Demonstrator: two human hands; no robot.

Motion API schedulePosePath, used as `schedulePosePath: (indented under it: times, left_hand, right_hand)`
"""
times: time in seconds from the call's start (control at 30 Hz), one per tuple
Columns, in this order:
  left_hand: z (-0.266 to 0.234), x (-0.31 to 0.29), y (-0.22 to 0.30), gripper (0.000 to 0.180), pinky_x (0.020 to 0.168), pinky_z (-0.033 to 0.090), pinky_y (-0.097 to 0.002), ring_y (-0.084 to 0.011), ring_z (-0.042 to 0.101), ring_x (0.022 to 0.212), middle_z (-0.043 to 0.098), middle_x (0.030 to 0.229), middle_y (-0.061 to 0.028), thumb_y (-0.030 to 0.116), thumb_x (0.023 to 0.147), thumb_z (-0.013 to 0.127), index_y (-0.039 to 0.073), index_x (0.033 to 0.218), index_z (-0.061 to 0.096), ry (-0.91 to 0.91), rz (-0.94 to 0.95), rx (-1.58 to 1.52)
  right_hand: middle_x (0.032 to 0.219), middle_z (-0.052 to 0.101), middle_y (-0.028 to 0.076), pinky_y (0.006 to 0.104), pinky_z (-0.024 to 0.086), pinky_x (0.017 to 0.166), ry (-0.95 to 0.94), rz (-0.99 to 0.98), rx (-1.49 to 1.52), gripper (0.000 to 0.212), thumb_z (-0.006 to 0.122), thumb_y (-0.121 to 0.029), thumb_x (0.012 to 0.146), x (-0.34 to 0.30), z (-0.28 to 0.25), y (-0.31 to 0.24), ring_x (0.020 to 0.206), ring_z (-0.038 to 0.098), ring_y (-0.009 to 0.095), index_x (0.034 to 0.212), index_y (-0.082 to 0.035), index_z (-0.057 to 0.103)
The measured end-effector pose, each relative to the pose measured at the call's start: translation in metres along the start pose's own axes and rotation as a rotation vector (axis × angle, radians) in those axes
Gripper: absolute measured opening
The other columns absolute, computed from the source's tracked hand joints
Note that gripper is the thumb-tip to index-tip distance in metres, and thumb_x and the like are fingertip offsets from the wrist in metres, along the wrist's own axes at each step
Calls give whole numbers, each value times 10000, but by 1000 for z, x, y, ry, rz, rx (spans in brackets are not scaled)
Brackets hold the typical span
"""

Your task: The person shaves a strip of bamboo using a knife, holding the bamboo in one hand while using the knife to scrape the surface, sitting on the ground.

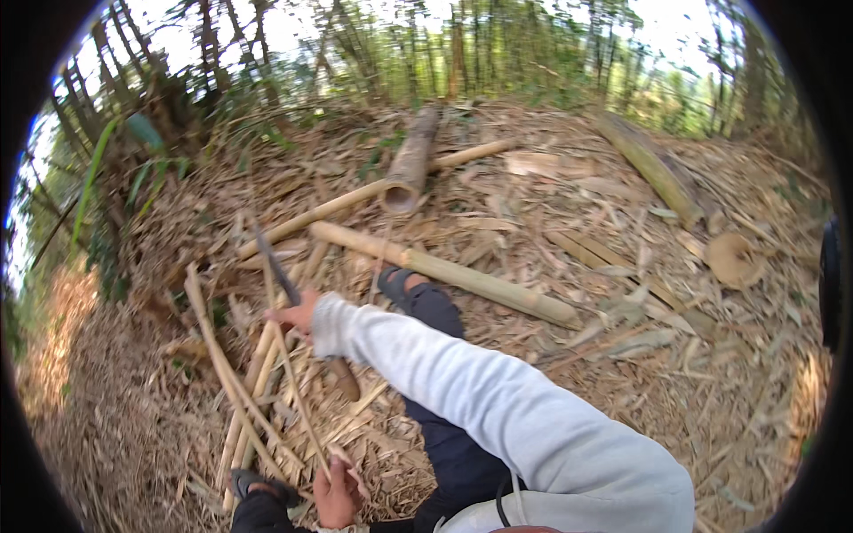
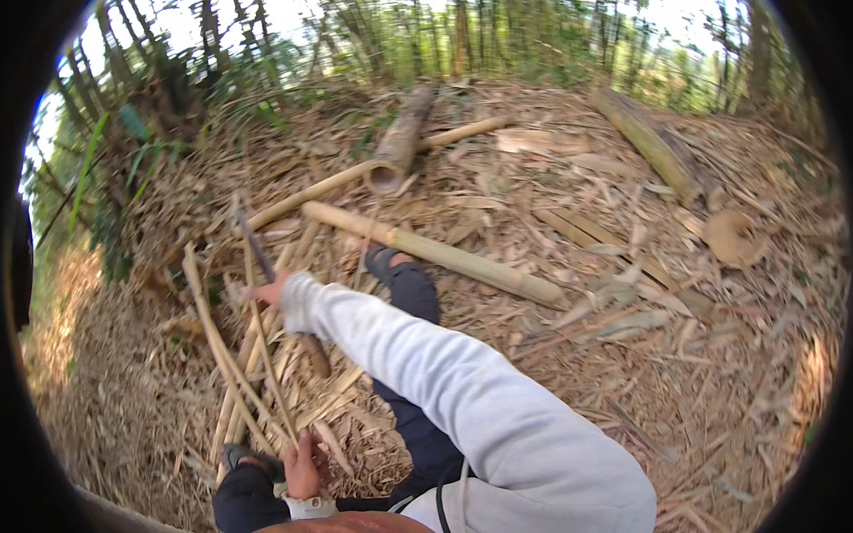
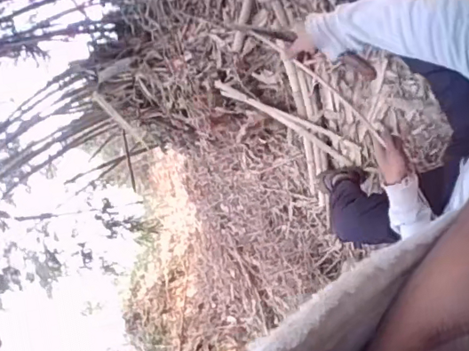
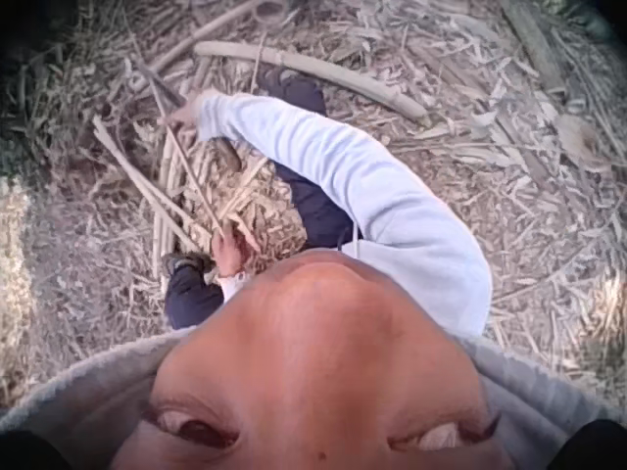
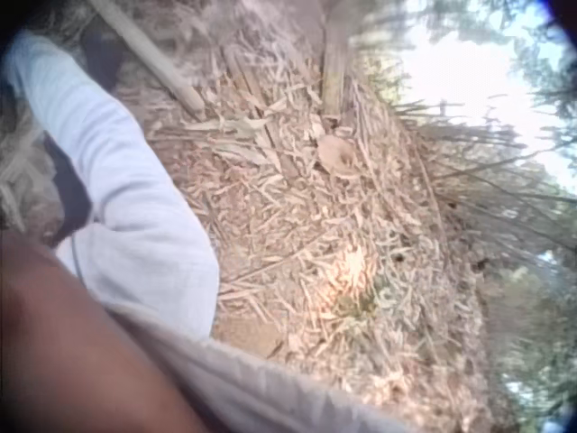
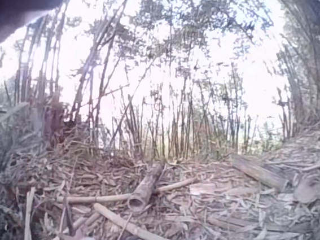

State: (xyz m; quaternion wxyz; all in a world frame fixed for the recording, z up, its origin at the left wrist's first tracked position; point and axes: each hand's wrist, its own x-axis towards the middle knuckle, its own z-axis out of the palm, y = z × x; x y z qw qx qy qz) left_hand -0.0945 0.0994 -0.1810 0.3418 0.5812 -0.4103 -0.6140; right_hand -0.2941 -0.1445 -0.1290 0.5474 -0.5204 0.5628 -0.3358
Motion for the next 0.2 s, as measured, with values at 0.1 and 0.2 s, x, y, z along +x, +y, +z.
schedulePosePath:
  times: [0.1,0.2]
  left_hand:
    - [-4,5,-9,398,301,243,-294,-132,313,305,368,500,-11,464,1010,424,83,935,511,165,-113,85]
    - [-44,56,-65,351,284,345,-372,-177,394,302,441,555,-32,481,1000,432,140,987,514,217,103,100]
  right_hand:
    - [1016,664,205,377,543,749,-59,27,-105,1002,684,-682,723,-20,-11,-13,853,665,290,1299,105,458]
    - [1145,641,225,373,527,866,0,5,-77,1061,670,-712,696,-25,-13,-15,965,664,319,1323,114,449]
